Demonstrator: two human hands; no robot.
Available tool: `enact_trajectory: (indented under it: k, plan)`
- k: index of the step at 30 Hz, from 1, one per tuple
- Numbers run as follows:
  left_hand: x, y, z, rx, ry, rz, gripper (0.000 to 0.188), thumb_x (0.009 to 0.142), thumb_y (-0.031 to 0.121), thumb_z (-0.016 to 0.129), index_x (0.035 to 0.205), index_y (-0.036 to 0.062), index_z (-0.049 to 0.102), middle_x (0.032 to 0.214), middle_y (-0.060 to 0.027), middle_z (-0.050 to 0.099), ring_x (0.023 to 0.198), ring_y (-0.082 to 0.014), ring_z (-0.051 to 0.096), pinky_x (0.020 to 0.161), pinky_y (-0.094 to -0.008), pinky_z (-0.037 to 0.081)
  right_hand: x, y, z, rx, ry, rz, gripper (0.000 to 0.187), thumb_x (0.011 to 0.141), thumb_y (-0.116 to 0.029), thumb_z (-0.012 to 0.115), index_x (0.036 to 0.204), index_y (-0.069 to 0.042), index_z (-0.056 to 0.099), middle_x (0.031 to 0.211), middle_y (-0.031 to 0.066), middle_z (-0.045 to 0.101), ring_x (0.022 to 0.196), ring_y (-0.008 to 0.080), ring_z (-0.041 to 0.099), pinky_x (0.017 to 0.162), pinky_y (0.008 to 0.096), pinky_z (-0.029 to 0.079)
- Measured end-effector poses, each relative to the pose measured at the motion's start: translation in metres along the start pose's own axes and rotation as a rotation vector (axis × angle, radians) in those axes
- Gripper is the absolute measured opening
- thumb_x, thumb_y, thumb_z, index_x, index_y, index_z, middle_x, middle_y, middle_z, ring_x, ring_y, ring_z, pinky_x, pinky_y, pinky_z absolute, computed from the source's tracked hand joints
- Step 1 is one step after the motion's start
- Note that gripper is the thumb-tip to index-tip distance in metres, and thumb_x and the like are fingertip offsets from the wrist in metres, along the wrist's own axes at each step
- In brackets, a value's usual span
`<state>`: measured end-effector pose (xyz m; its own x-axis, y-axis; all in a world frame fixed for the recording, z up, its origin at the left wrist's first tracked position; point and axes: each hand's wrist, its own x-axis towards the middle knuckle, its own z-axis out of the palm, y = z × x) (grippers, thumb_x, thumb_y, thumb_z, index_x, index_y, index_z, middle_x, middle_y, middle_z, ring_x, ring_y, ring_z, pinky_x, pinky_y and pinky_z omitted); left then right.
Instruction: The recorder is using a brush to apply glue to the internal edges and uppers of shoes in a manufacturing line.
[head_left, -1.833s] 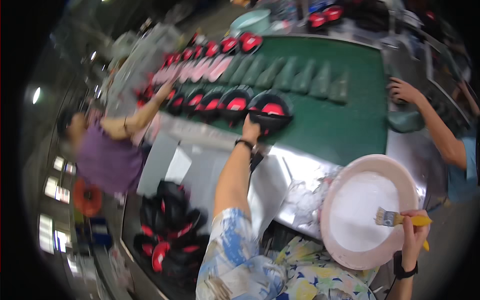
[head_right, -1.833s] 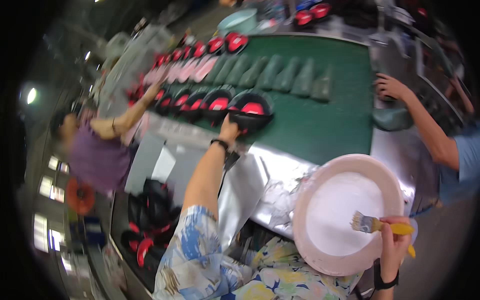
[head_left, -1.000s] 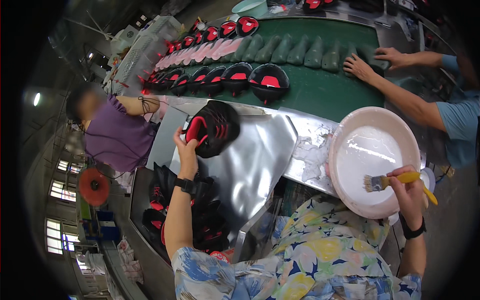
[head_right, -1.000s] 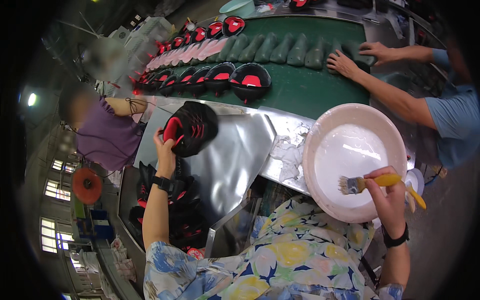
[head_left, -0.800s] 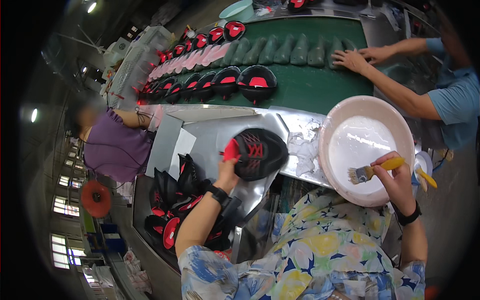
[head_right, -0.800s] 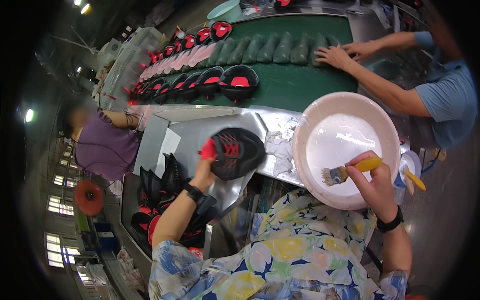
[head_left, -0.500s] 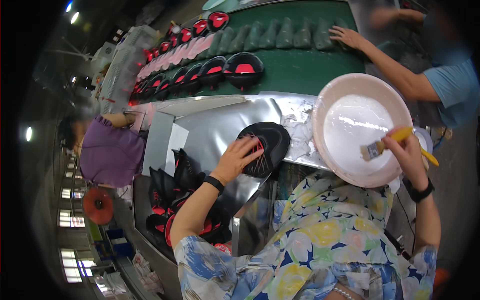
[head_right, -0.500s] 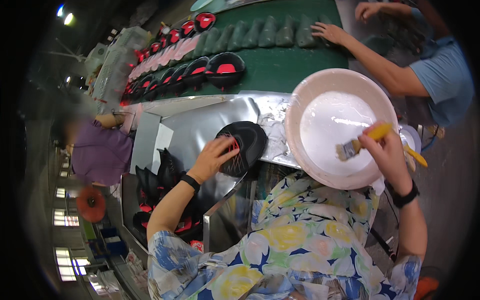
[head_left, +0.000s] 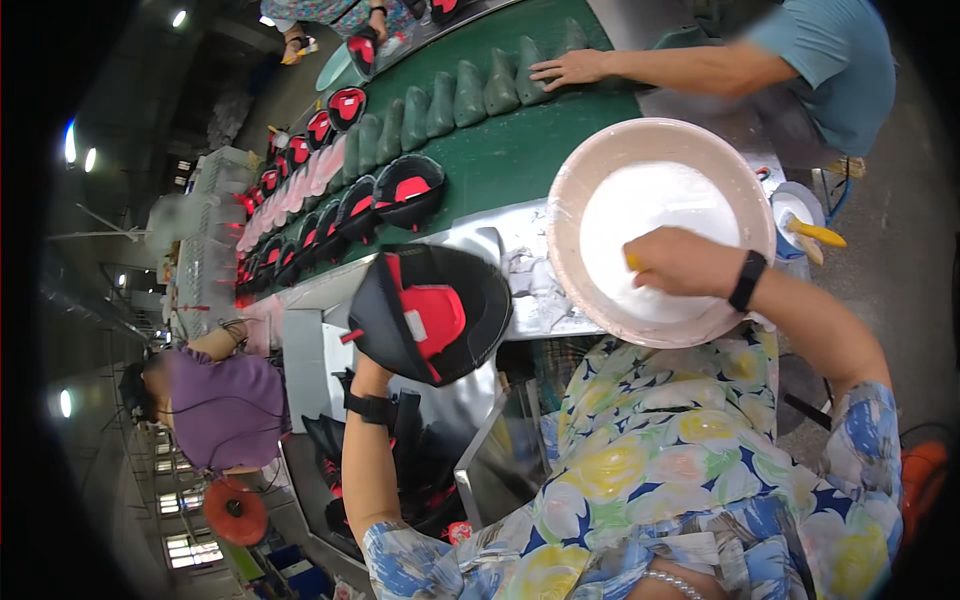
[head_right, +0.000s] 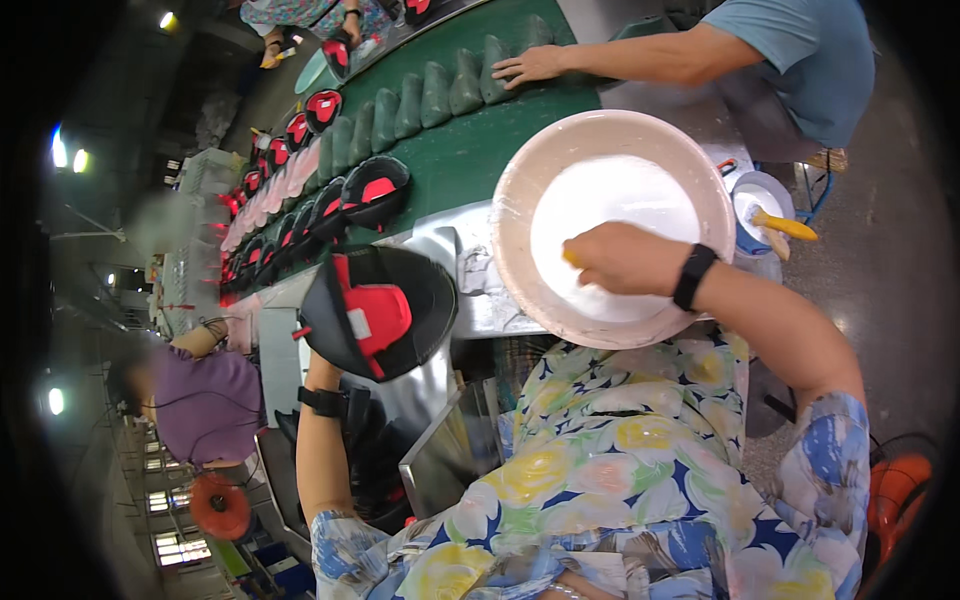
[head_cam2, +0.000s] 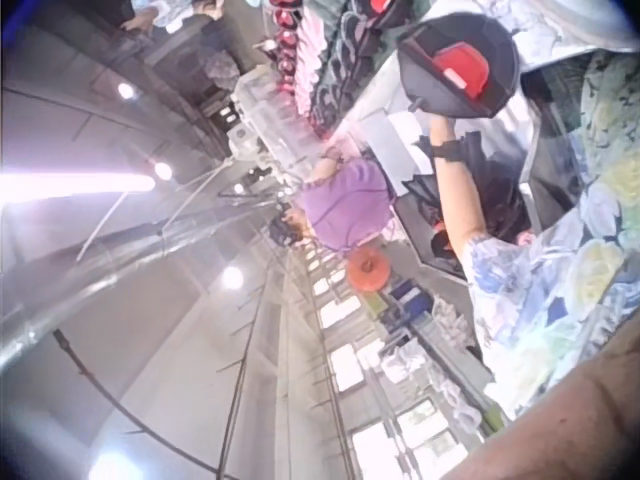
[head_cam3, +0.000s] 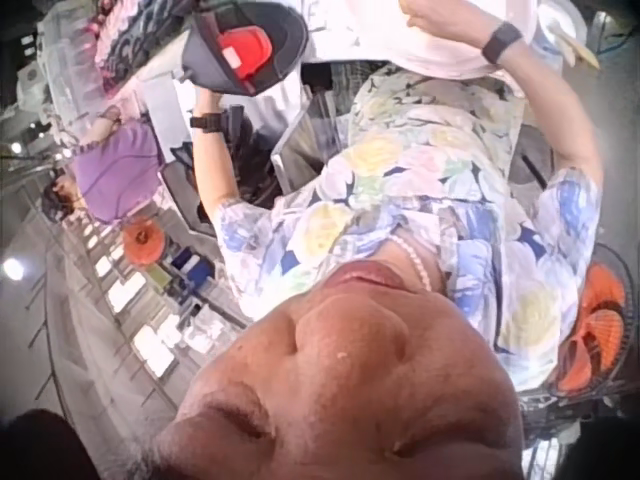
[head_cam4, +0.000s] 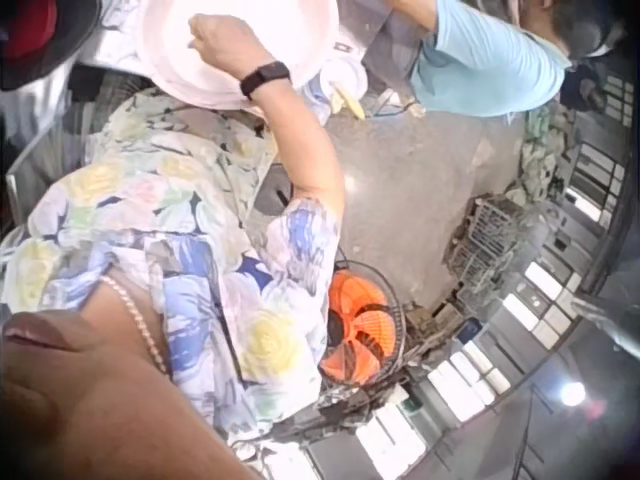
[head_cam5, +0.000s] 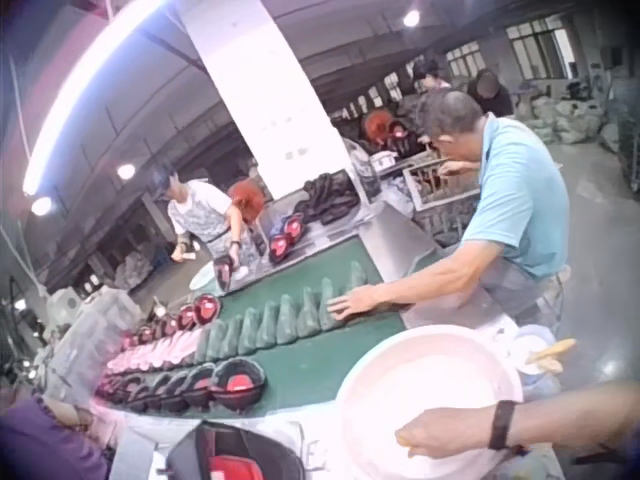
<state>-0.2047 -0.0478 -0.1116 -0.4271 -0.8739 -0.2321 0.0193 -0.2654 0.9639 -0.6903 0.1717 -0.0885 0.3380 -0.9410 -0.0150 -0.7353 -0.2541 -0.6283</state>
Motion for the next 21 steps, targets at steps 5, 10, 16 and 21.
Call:
enact_trajectory:
  k: [5,10,16,21]
  plan:
    - [0.021,0.038,0.026,0.020,-0.173,0.109,0.044,0.103,0.022,0.050,0.145,0.0110,0.042,0.138,-0.0095,0.054,0.123,-0.0250,0.057,0.103,-0.0441,0.051,-0.026,0.026,-0.053,0.180,0.408,0.014,0.015,0.088,-0.013,0.072,0.090,-0.005,0.060,0.082,0.0111,0.064,0.075,0.0280,0.060,0.070,0.0362,0.048]
    - [0.070,0.030,0.117,0.008,-0.468,0.170,0.049,0.104,0.029,0.048,0.149,0.0132,0.038,0.144,-0.0096,0.050,0.127,-0.0276,0.054,0.107,-0.0473,0.047,-0.009,-0.009,-0.094,0.366,0.571,-0.163,0.016,0.092,-0.018,0.069,0.097,-0.004,0.062,0.086,0.0103,0.067,0.079,0.0252,0.064,0.075,0.0331,0.050]
    - [0.080,0.027,0.186,-0.019,-0.801,0.246,0.055,0.105,0.037,0.046,0.153,0.0159,0.033,0.151,-0.0096,0.044,0.132,-0.0307,0.051,0.111,-0.0512,0.042,-0.015,-0.016,-0.105,0.252,0.686,-0.323,0.023,0.090,-0.019,0.070,0.091,-0.002,0.054,0.080,0.0133,0.065,0.071,0.0308,0.063,0.065,0.0383,0.048]
    - [0.050,0.025,0.235,-0.212,-0.645,0.277,0.056,0.105,0.039,0.044,0.155,0.0172,0.030,0.153,-0.0112,0.043,0.135,-0.0327,0.048,0.110,-0.0550,0.044,-0.028,-0.008,-0.087,0.231,0.848,-0.018,0.030,0.089,-0.026,0.071,0.088,-0.001,0.054,0.073,0.0166,0.064,0.066,0.0336,0.063,0.062,0.0399,0.048]
